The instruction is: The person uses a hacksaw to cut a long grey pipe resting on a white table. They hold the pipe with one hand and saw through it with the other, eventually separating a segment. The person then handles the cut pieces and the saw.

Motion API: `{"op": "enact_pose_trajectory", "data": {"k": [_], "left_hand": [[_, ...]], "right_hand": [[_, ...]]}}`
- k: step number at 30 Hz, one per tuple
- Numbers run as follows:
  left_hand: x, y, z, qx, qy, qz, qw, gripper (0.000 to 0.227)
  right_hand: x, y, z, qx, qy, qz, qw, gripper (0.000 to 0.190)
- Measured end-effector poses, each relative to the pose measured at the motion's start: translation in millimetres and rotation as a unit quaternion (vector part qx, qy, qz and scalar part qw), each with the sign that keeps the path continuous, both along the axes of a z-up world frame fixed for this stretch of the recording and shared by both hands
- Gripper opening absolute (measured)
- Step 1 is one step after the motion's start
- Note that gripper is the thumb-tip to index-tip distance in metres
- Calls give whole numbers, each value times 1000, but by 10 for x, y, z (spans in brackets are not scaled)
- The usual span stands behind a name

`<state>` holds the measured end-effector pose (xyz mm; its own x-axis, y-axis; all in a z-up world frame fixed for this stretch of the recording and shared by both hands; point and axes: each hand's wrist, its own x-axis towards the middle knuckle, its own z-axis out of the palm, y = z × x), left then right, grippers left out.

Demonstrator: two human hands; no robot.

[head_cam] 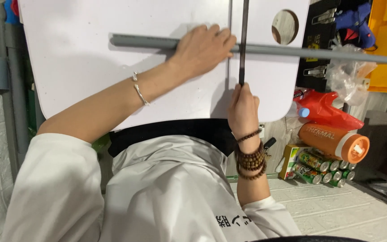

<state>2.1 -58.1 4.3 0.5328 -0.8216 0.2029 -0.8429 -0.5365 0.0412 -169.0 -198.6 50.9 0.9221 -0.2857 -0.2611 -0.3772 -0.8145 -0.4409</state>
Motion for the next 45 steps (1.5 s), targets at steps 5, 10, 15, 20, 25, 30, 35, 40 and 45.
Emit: {"op": "enact_pose_trajectory", "data": {"k": [5,10,15,20,25,30,35,40,45], "left_hand": [[-31,-13,11,-5,-12,11,1000,45],[57,14,47,0,-3,3,1000,46],[65,-62,-22,-2,34,12,999,44],[62,9,-30,-23,-58,14,998,40],[71,-28,-113,-56,-112,30,992,36],[80,-37,-218,-70,-91,22,993,39],[69,-41,-228,-71,-146,39,986,40],[58,-55,-170,-65,-121,30,990,40],[-44,-73,-75,-15,-49,6,999,42]], "right_hand": [[-542,12,-48,-36,0,20,999,32],[-117,3,-58,-21,-27,21,999,37],[-503,40,21,-36,38,17,998,36],[-296,-28,-91,-51,-12,33,998,36],[-425,197,45,-28,40,29,998,37],[-668,-183,-371,-34,-12,60,998,23],[-602,210,248,46,2,-8,999,24],[-609,229,190,-41,-23,-47,998,20],[55,33,-52,-18,12,-75,997,26]]}}
